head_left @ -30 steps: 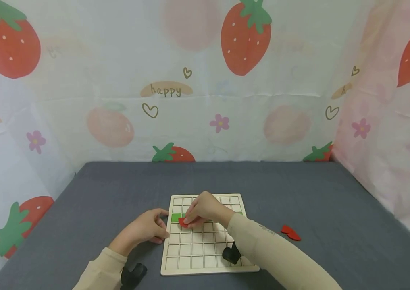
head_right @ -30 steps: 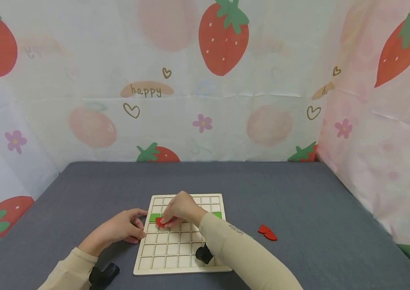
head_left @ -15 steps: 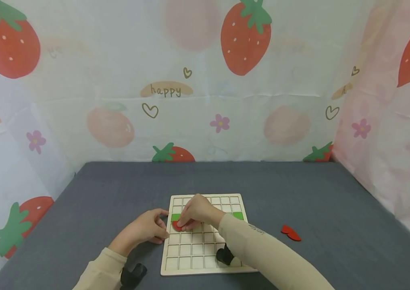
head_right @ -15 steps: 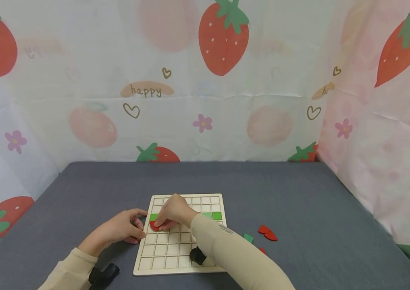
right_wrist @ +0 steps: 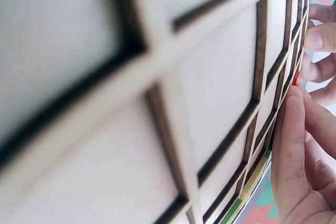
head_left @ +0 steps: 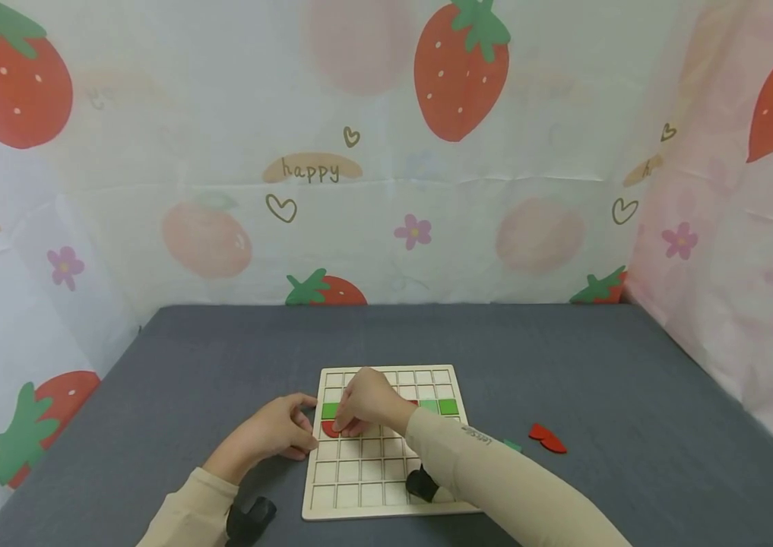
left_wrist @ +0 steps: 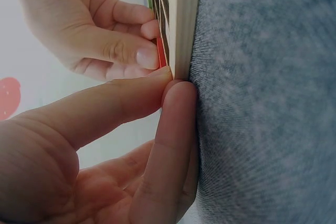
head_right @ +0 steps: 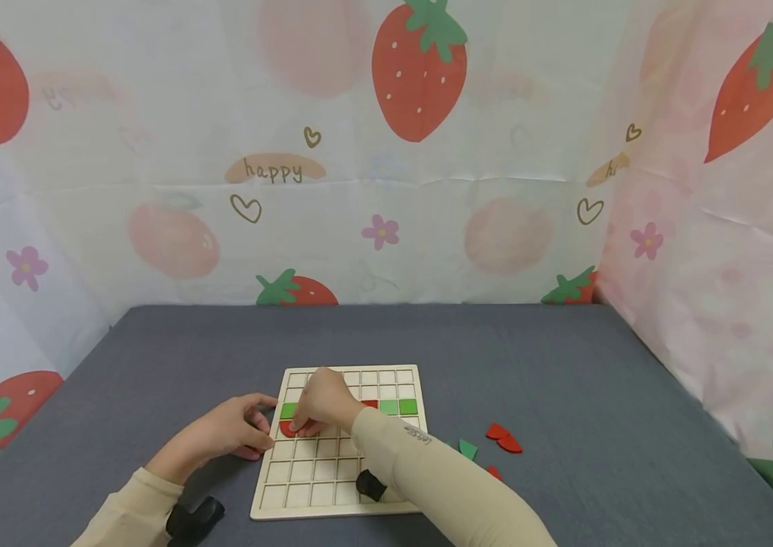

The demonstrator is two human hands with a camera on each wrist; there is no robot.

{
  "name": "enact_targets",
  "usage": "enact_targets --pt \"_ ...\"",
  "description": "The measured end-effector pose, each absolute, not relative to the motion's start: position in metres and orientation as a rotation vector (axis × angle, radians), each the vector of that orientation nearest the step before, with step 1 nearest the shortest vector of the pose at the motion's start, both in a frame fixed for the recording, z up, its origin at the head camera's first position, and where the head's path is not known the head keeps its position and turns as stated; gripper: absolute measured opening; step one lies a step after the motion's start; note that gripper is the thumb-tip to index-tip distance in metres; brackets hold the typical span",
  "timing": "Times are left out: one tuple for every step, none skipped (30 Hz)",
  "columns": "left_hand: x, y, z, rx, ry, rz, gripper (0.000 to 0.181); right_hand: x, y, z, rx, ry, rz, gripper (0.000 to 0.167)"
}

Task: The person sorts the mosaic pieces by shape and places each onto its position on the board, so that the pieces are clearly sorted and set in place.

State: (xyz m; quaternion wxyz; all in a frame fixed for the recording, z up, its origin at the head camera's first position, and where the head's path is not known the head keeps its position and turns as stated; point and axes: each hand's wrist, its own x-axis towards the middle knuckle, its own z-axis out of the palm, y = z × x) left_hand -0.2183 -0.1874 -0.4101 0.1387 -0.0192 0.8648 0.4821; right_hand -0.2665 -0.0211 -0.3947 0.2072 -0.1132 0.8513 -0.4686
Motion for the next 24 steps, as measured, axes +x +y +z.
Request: enact_targets --pt "-0.218 -0.187 -0.410 -0.057 2.502 1.393 0.068 -0.266 -0.021 -0.395 -0.315 2.370 -1.306 0.015" --pt "-0.218 -0.187 -0.410 -0.057 2.503 1.393 0.068 -0.267 -0.021 -0.395 -0.315 2.367 -1.311 0.015" --pt "-0.218 -0.187 -0.410 -0.058 2.503 1.394 0.068 -0.267 -0.020 -0.395 -0.324 2.362 -1.320 0.015" --pt "-0.218 -0.187 -0.410 -0.061 2.503 1.395 0.068 -0.267 -0.019 -0.394 -0.338 2.367 -1.322 0.013" --pt "-0.218 -0.188 -0.410 -0.064 2.499 1.395 0.068 -0.267 -0.016 -0.393 -0.354 2.362 -1.331 0.012" --pt "-0.219 -0.188 -0.411 -0.065 2.495 1.394 0.068 -0.267 -0.014 -0.392 -0.369 2.357 -1.338 0.010" --pt "-0.219 -0.188 -0.410 -0.065 2.490 1.393 0.068 -0.268 -0.010 -0.390 -0.385 2.352 -1.345 0.008" --pt "-0.219 -0.188 -0.410 -0.067 2.484 1.393 0.068 -0.269 -0.006 -0.389 -0.398 2.344 -1.357 0.005" --pt "-0.219 -0.189 -0.410 -0.068 2.481 1.392 0.068 -0.270 -0.001 -0.386 -0.407 2.341 -1.365 0.003" --pt "-0.219 -0.188 -0.410 -0.067 2.478 1.390 0.068 -0.270 0.004 -0.384 -0.406 2.344 -1.369 0.002" --pt "-0.220 -0.188 -0.410 -0.068 2.475 1.390 0.069 -0.271 0.009 -0.381 -0.398 2.340 -1.374 0.003" --pt "-0.219 -0.188 -0.410 -0.070 2.475 1.393 0.068 -0.271 0.015 -0.379 -0.390 2.345 -1.370 0.005" --pt "-0.219 -0.188 -0.409 -0.070 2.476 1.394 0.068 -0.272 0.021 -0.377 -0.378 2.348 -1.370 0.006" --pt "-0.219 -0.187 -0.410 -0.071 2.481 1.393 0.068 -0.272 0.026 -0.374 -0.364 2.355 -1.366 0.007" --pt "-0.219 -0.187 -0.410 -0.072 2.484 1.393 0.068 -0.272 0.032 -0.372 -0.353 2.366 -1.359 0.008" --pt "-0.219 -0.187 -0.410 -0.073 2.486 1.392 0.068 -0.272 0.039 -0.370 -0.346 2.375 -1.356 0.009" --pt "-0.219 -0.187 -0.410 -0.078 2.486 1.393 0.068 -0.272 0.045 -0.369 -0.343 2.384 -1.348 0.009" --pt "-0.219 -0.187 -0.409 -0.078 2.485 1.390 0.068 -0.272 0.051 -0.367 -0.339 2.390 -1.346 0.009" --pt "-0.219 -0.187 -0.409 -0.078 2.483 1.388 0.068 -0.272 0.057 -0.365 -0.334 2.395 -1.346 0.009" --pt "-0.218 -0.187 -0.409 -0.080 2.479 1.387 0.069 -0.272 0.063 -0.364 -0.334 2.401 -1.345 0.009" --pt "-0.218 -0.187 -0.408 -0.084 2.473 1.388 0.069 -0.271 0.069 -0.363 -0.333 2.401 -1.353 0.009" --pt "-0.218 -0.188 -0.408 -0.085 2.468 1.389 0.069 -0.271 0.075 -0.361 -0.330 2.403 -1.357 0.009" --pt "-0.219 -0.188 -0.407 -0.080 2.463 1.388 0.069 -0.271 0.081 -0.361 -0.327 2.406 -1.359 0.009" --pt "-0.219 -0.188 -0.407 -0.079 2.458 1.390 0.069 -0.270 0.086 -0.360 -0.322 2.406 -1.364 0.010"
